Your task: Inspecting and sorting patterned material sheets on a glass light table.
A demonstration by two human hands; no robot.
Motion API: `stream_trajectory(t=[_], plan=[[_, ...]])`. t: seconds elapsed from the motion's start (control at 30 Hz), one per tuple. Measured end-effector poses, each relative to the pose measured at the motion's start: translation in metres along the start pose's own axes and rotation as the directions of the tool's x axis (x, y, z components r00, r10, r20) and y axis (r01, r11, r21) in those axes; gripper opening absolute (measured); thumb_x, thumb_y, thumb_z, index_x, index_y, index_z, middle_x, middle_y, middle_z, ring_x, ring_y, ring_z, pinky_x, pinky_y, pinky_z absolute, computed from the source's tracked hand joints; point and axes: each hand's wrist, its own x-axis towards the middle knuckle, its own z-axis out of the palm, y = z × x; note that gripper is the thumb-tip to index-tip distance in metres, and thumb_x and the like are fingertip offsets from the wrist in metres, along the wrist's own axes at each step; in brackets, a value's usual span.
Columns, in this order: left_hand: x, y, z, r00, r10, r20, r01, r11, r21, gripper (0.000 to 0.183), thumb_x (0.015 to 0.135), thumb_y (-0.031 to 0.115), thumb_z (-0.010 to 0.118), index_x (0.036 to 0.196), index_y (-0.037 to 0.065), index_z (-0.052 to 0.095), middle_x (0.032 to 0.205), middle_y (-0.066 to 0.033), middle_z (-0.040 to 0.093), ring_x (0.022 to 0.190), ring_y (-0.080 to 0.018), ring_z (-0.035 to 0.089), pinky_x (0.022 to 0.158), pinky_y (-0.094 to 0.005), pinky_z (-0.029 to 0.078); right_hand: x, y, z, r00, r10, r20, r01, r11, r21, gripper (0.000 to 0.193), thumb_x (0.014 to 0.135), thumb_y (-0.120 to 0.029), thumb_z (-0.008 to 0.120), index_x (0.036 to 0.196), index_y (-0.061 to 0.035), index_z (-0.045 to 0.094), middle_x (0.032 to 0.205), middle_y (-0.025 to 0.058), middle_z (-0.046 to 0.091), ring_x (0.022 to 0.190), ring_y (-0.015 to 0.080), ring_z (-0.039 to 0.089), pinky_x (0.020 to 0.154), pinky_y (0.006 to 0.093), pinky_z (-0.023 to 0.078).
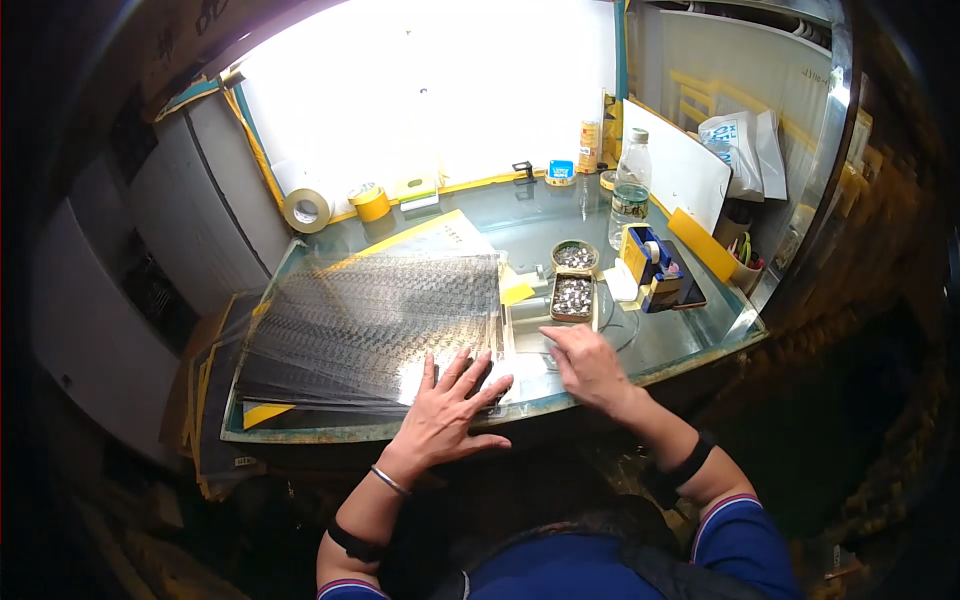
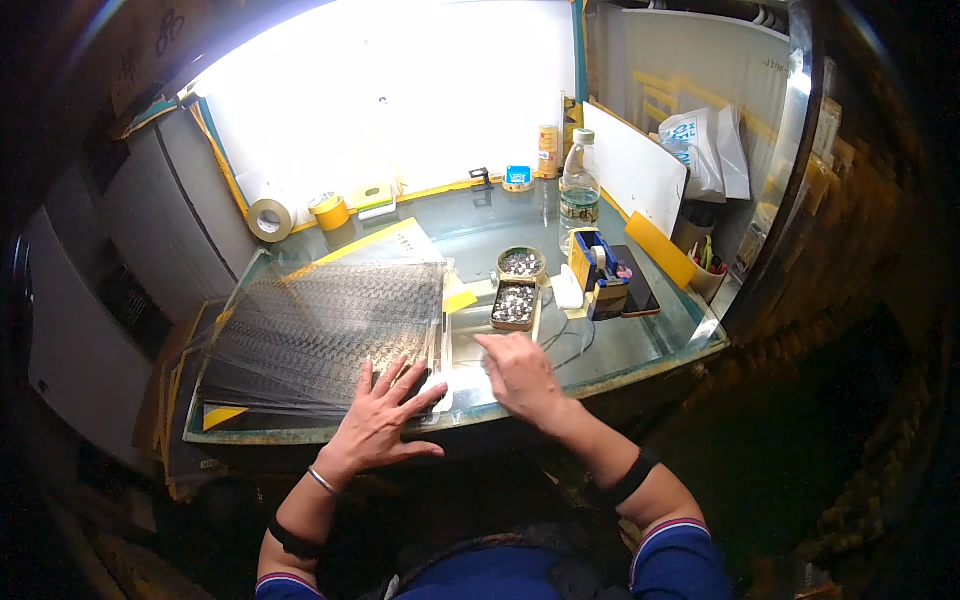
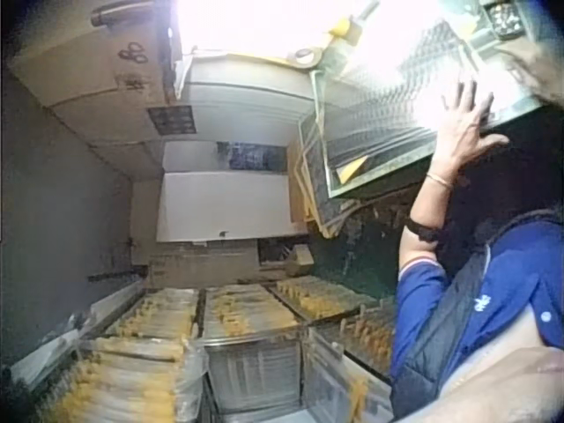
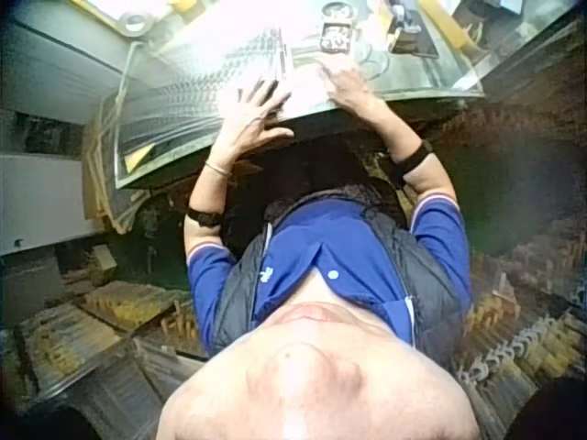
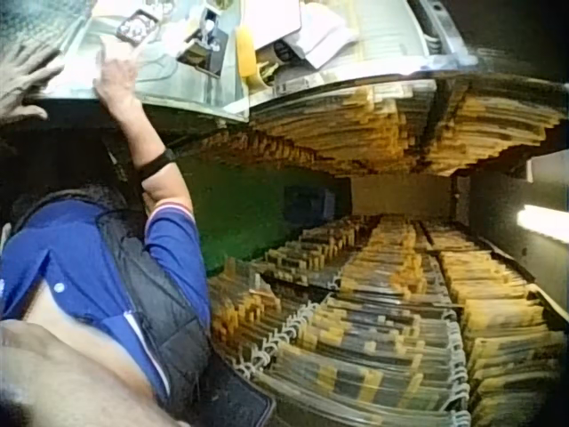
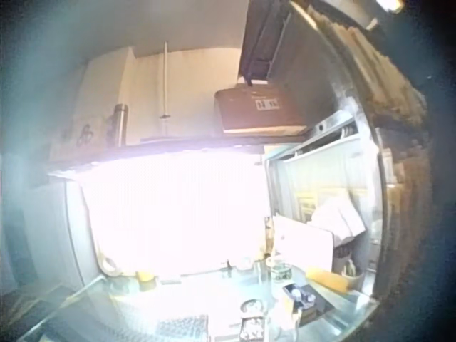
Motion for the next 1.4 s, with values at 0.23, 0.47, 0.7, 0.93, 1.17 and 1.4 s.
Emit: stream_trajectory(t=[0.23,0.47,0.7,0.93,1.17,1.4], plan=[[-0.019,-0.005,0.009,0.994,0.061,-0.087,-0.07,0.991,-0.112,0.053,0.072,0.03,0.071,0.12,0.018,0.054,0.127,-0.007,0.051,0.12,-0.0274,0.046,0.098,-0.057,0.032,-0.002,-0.047,-0.012,0.878,0.32,0.357,-0.444,0.261,0.857,0.054,0.09,-0.012,0.055,0.134,0.0014,0.027,0.132,0.0231,0.037,0.121,0.0295,0.044,0.1,0.0368,0.038],[-0.045,-0.007,0.01,0.966,0.049,-0.256,-0.055,0.998,-0.02,0.036,0.071,0.001,0.062,0.106,0.01,0.062,0.116,-0.0081,0.06,0.11,-0.0251,0.056,0.094,-0.049,0.042,0.002,-0.048,-0.019,0.678,0.194,0.709,-0.6,-0.41,0.687,0.051,0.088,-0.013,0.056,0.129,0.0024,0.031,0.125,0.0224,0.042,0.116,0.0326,0.046,0.094,0.0476,0.043],[-0.049,0.025,-0.024,0.841,0.133,-0.524,-0.234,0.964,-0.129,0.027,0.074,-0.003,0.055,0.101,-0.006,0.06,0.105,-0.019,0.062,0.096,-0.029,0.063,0.081,-0.0375,0.054,0.024,-0.062,0.007,0.591,-0.047,0.806,-0.66,-0.603,0.449,0.05,0.088,-0.024,0.058,0.126,-0.0002,0.036,0.118,0.0213,0.052,0.108,0.0311,0.053,0.093,0.0459,0.043],[-0.083,0.052,-0.02,0.872,0.204,-0.445,-0.328,0.919,-0.22,0.039,0.081,0.017,0.062,0.113,-0.003,0.056,0.119,-0.018,0.055,0.109,-0.0277,0.056,0.096,-0.0411,0.044,0.003,-0.068,0.03,0.524,0.286,0.802,-0.73,-0.335,0.596,0.024,0.088,-0.005,0.054,0.111,0.0007,0.05,0.101,0.0124,0.06,0.091,0.0239,0.06,0.08,0.0381,0.05],[-0.18,-0.016,-0.027,0.042,-0.923,-0.383,0.3,0.378,-0.876,0.056,0.077,0.026,0.072,0.117,0.003,0.039,0.107,-0.0077,0.041,0.098,-0.0148,0.043,0.087,-0.0304,0.039,-0.001,-0.07,0.009,0.698,0.404,0.591,-0.599,-0.123,0.791,0.045,0.081,0.005,0.058,0.123,0.0003,0.041,0.108,0.0141,0.057,0.092,0.0254,0.061,0.083,0.0387,0.051],[-0.239,-0.065,-0.034,0.074,-0.969,0.234,-0.305,-0.245,-0.92,0.049,0.072,0.035,0.077,0.104,0.006,0.054,0.101,-0.0081,0.057,0.091,-0.0202,0.058,0.079,-0.0397,0.05,-0.006,-0.089,-0.034,0.799,0.231,0.555,-0.579,0.046,0.814,0.047,0.079,0.0,0.064,0.121,0.0015,0.044,0.107,0.0133,0.058,0.094,0.0238,0.06,0.08,0.0377,0.05]])
